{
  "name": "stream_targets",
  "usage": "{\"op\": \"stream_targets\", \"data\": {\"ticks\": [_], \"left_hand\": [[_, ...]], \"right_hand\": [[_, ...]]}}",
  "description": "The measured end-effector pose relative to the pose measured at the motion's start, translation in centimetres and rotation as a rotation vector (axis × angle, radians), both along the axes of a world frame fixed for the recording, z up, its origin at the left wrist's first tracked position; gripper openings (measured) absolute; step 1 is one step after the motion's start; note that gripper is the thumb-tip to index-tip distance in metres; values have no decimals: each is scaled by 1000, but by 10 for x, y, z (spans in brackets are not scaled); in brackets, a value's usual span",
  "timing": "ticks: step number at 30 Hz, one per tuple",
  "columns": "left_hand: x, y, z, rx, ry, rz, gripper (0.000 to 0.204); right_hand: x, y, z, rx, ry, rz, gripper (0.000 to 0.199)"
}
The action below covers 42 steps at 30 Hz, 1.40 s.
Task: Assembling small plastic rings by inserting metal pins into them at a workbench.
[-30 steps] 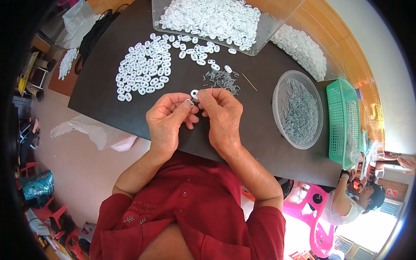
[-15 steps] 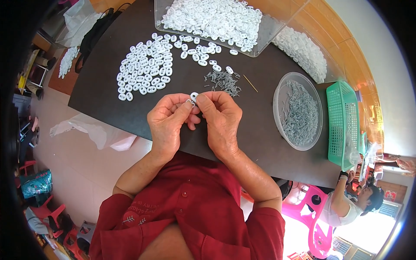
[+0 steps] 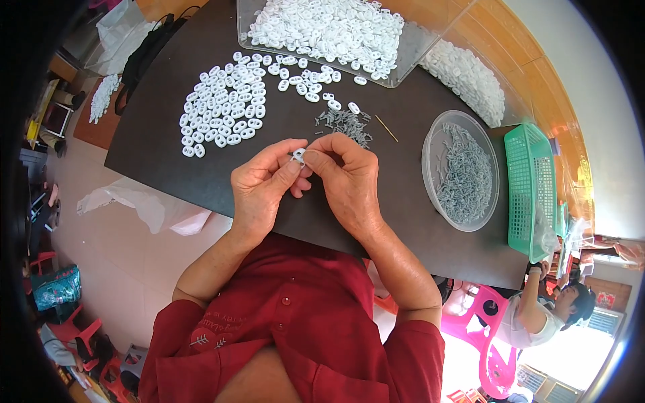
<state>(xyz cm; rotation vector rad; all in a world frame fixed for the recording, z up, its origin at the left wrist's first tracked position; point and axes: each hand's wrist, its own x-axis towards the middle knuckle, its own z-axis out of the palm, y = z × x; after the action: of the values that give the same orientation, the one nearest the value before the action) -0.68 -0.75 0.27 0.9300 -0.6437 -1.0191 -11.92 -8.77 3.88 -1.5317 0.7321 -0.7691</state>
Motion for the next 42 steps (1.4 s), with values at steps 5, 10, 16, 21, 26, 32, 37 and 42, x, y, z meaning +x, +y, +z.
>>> {"op": "stream_targets", "data": {"ticks": [5,10,16,21,26,32,37,42], "left_hand": [[1,-1,2,7,30,-7,27],[1,0,4,-7,24,-1,28],[-4,-1,0,-19,86,-14,29],[-1,0,-3,-37,122,18,27],[-2,1,8,28,190,38,25],[-1,3,3,-37,109,15,26],[-3,4,-1,-87,59,35,26],[-5,5,3,-99,20,68,25]], "right_hand": [[3,6,0,-4,-22,-51,10],[2,6,0,-39,-15,-59,11],[-3,5,-6,-297,109,-69,13],[-3,14,-3,-383,194,-28,26],[-3,13,-8,-588,205,-48,34],[-3,13,-7,-604,137,-91,32],[-6,14,-7,-541,127,-52,30],[-5,16,-6,-517,52,-72,27]]}}
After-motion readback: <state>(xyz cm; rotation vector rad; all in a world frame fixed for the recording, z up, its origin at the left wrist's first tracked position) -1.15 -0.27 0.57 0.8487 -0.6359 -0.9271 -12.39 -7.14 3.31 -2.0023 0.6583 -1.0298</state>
